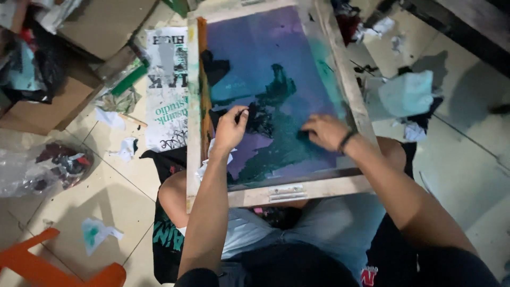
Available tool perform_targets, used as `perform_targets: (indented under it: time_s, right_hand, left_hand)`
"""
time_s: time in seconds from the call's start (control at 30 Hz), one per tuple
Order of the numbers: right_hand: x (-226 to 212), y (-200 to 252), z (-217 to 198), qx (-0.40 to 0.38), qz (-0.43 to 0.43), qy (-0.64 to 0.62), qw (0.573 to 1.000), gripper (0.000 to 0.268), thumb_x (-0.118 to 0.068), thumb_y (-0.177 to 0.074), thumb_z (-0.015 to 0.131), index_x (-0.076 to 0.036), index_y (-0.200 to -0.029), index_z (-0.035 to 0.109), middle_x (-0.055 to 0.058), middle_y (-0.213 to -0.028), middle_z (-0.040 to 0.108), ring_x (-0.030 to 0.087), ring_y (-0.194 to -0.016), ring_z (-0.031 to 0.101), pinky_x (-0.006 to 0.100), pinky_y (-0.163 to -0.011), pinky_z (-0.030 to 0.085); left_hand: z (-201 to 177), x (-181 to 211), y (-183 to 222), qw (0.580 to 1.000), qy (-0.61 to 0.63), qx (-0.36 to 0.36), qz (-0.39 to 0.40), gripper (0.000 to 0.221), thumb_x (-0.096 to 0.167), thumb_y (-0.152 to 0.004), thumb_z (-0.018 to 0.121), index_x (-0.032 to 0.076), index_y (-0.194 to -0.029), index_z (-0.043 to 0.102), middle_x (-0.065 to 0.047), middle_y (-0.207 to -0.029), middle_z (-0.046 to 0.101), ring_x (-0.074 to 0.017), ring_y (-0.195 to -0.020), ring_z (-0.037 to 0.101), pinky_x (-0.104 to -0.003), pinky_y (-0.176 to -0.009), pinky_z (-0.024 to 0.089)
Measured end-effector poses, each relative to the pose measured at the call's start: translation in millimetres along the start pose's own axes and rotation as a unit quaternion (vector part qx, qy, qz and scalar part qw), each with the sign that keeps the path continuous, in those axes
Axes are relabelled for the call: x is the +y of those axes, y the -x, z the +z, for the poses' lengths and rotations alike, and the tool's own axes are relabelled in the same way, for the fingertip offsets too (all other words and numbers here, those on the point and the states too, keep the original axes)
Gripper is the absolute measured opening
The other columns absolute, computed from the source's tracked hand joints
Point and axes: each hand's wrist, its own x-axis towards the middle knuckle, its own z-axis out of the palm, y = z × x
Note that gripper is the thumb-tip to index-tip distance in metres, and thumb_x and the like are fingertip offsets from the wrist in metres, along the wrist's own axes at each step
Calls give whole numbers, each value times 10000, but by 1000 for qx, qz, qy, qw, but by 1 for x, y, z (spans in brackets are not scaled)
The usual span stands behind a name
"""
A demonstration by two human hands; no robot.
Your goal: Cleaning a screen printing frame by removing tape residue and applying cleaning fluid.
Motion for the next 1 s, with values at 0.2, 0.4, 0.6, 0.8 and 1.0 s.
perform_targets:
  time_s: [0.2,0.4,0.6,0.8,1.0]
  right_hand:
    - [-9,55,15,-7,-39,-29,999,295,-226,-933,576,-207,-1186,725,106,-1181,709,367,-1178,665,422,-941,580]
    - [20,-60,11,19,43,6,999,322,-310,-983,602,-191,-1256,724,104,-1284,672,348,-1243,635,476,-994,548]
    - [21,-64,14,-11,12,-7,1000,355,-293,-1020,538,-186,-1315,704,184,-1473,576,397,-1409,497,522,-1116,457]
    - [-9,52,6,-25,-63,-36,997,317,-173,-958,519,-168,-1195,730,149,-1183,710,387,-1190,651,444,-981,564]
    - [-9,1,5,33,-7,-32,999,344,-228,-990,549,-106,-1268,711,202,-1286,684,396,-1293,602,483,-1049,526]
  left_hand:
    - [6,2,1,998,-4,-45,-34,351,299,-1075,480,136,-1321,671,-180,-1271,706,-346,-1139,684,-490,-930,557]
    - [12,-7,-3,999,9,-27,-23,339,261,-1074,498,95,-1313,671,-223,-1238,707,-383,-1094,693,-487,-859,579]
    - [7,-10,-1,1000,11,-18,-24,339,251,-1073,499,73,-1304,672,-232,-1247,699,-393,-1136,679,-494,-877,579]
    - [2,4,0,998,-2,-56,-26,375,279,-1076,488,66,-1343,643,-235,-1279,684,-397,-1178,653,-513,-954,554]
    - [10,7,-2,997,-29,-73,-23,379,301,-1086,486,102,-1377,626,-216,-1310,673,-370,-1218,637,-491,-999,538]
